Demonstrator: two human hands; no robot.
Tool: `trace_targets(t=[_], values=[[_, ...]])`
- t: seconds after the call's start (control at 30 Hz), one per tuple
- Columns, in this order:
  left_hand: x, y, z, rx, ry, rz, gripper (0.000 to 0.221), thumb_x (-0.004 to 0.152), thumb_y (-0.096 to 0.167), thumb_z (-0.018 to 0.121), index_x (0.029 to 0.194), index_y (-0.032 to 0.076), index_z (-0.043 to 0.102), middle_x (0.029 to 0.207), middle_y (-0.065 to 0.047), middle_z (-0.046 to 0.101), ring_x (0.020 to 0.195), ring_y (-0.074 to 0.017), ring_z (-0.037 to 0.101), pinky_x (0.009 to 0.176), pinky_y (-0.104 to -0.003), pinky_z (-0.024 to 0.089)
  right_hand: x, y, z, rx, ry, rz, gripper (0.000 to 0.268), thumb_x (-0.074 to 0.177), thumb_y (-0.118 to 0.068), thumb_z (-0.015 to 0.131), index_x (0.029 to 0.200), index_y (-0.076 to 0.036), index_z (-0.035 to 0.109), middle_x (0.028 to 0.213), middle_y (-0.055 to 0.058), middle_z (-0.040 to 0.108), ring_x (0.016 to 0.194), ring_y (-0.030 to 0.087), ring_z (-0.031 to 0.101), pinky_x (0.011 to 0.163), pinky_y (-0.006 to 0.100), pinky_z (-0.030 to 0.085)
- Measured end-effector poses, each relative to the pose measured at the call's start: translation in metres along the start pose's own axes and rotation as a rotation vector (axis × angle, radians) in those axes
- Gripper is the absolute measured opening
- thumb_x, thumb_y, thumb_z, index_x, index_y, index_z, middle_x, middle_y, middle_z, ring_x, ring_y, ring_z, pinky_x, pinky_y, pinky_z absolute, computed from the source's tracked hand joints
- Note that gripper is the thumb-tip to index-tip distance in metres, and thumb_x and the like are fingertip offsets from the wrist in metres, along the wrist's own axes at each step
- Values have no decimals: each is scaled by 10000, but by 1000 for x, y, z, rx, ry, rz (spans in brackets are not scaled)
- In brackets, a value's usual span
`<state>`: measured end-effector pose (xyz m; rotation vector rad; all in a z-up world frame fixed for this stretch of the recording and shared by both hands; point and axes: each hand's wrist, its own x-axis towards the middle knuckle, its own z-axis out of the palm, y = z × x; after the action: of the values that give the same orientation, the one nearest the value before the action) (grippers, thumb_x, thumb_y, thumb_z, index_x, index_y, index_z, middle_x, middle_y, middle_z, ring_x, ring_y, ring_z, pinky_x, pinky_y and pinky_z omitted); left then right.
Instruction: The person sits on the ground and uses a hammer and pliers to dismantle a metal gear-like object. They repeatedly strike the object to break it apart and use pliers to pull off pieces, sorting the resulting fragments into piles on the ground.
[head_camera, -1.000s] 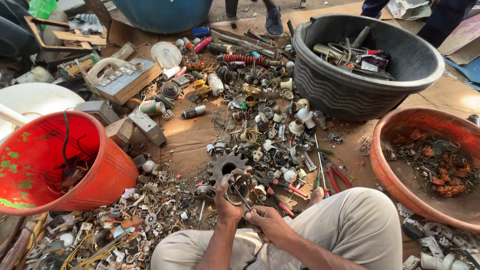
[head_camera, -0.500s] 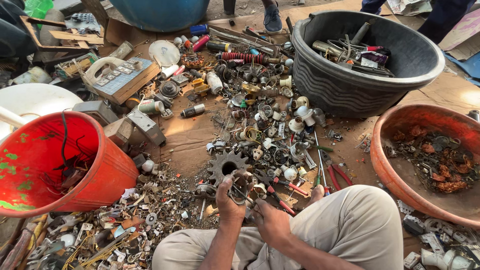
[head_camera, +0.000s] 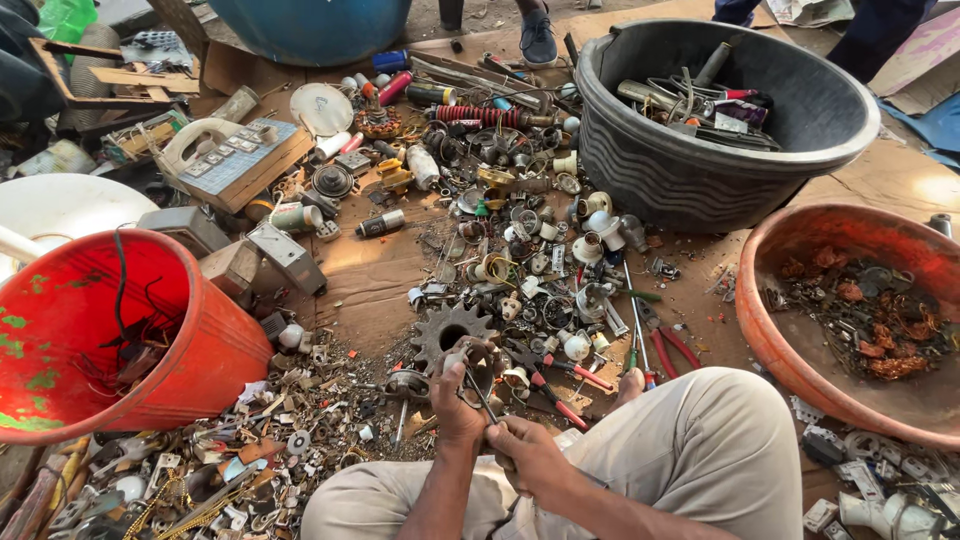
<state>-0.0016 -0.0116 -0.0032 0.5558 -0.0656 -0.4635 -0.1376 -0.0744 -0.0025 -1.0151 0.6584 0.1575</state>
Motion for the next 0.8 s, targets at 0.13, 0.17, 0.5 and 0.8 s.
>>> trace_targets(t=[0.13, 0.17, 0.5, 0.8], values=[[-1, -12, -5, 11, 131, -22, 312, 837, 109, 650, 1127, -7, 654, 982, -129, 725, 831, -235, 724, 754, -404, 641, 2, 16, -2, -553, 252, -410, 266, 976, -302, 684, 916, -45, 650, 684, 20, 582, 632, 119, 479, 572, 304, 437], [0, -15, -6, 58, 119, -4, 296, 846, 107, 653, 1113, -19, 667, 975, -131, 726, 822, -227, 722, 751, -389, 639, 0, 17, 0, -575, 282, -389, 272, 967, -305, 686, 923, -38, 651, 684, 29, 592, 630, 134, 494, 583, 318, 443], [11, -26, -17, 579, 284, 118, 218, 846, 81, 726, 1040, -17, 740, 870, -81, 714, 701, -158, 662, 620, -313, 553, 9, 25, 19, -90, 254, -92, 232, 978, -267, 633, 912, -50, 682, 670, -24, 561, 573, 127, 440, 524, 299, 355], [22, 34, -4, -23, 100, -474, 439, 771, 268, 742, 1131, 30, 663, 1050, -143, 782, 960, -246, 790, 807, -483, 682, 19, 1, 2, -566, 349, -431, 257, 951, -268, 663, 1045, -34, 708, 761, 36, 691, 670, 138, 631, 610, 302, 492]])
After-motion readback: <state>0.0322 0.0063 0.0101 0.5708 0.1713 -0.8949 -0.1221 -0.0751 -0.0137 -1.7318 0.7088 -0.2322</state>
